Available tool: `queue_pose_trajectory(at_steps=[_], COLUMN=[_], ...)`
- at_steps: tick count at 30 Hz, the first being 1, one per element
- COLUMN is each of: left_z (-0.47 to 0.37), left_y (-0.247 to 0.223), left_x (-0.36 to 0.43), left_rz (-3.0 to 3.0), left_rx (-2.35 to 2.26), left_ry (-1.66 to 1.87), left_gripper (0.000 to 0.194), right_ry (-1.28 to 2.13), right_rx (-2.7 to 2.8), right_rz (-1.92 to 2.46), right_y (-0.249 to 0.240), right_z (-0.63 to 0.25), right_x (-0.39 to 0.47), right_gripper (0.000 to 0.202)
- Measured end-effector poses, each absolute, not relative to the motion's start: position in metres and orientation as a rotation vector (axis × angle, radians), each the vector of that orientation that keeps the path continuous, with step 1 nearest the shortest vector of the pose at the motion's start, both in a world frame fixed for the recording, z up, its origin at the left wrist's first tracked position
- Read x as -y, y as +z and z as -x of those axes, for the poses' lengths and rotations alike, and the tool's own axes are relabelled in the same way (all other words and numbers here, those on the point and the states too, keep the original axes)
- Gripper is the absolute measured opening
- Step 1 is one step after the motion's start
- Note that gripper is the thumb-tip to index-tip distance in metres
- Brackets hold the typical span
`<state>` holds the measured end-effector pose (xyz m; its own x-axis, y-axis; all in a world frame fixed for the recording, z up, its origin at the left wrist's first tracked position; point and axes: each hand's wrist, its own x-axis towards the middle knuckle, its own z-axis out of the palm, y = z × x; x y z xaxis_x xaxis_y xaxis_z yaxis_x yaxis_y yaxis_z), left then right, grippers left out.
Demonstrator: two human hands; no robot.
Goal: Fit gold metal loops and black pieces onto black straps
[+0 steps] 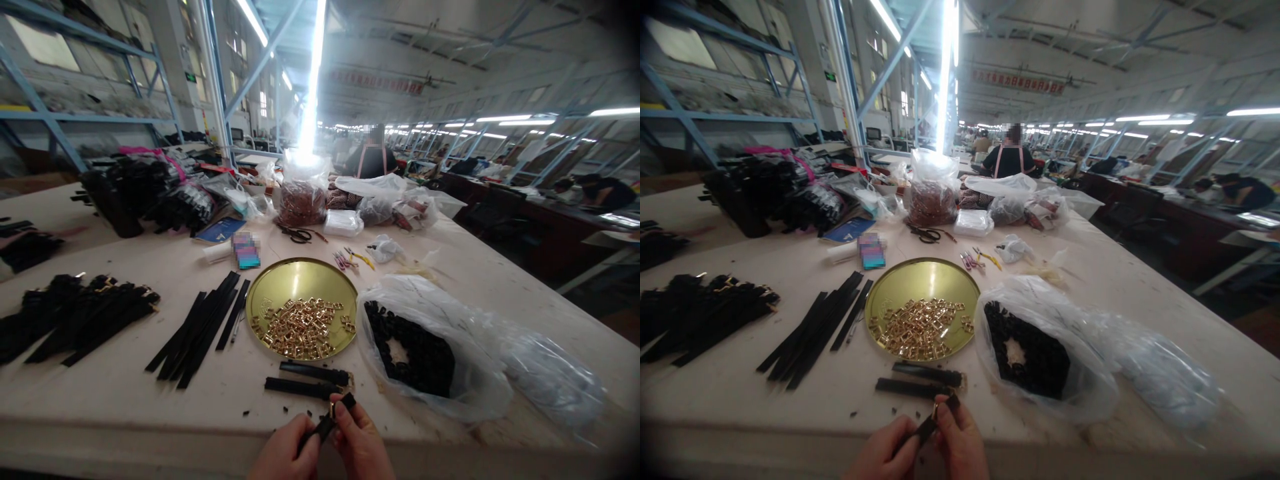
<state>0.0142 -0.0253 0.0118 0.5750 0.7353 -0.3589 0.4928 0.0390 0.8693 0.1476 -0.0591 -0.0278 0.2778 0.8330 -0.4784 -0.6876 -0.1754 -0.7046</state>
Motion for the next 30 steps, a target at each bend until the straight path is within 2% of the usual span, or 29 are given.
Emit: queue_pose_trajectory(at_steps=[6,11,16,30], left_z=[-0.017,-0.018,-0.016,-0.013], left_y=[0.004,-0.004,0.002,-0.008], left_x=[0.024,0.028,0.028,0.027], left_rz=[-1.536,-1.344,-1.268,-1.248], left_rx=[-0.92,-1.017,-1.014,-1.039], left_ry=[0.399,0.399,0.329,0.345], left_gripper=[0.023,0.033,0.048,0.048], right_ry=[1.438,1.278,1.336,1.419], right_rx=[0.254,0.377,0.494,0.525], right_rz=[1.133,1.295,1.317,1.247], right_y=[-0.033,-0.03,-0.026,-0.027], right_z=[-0.135,-0.137,-0.149,-0.134], right_x=[0.065,0.068,0.066,0.071], right_gripper=[0.045,0.047,0.047,0.048])
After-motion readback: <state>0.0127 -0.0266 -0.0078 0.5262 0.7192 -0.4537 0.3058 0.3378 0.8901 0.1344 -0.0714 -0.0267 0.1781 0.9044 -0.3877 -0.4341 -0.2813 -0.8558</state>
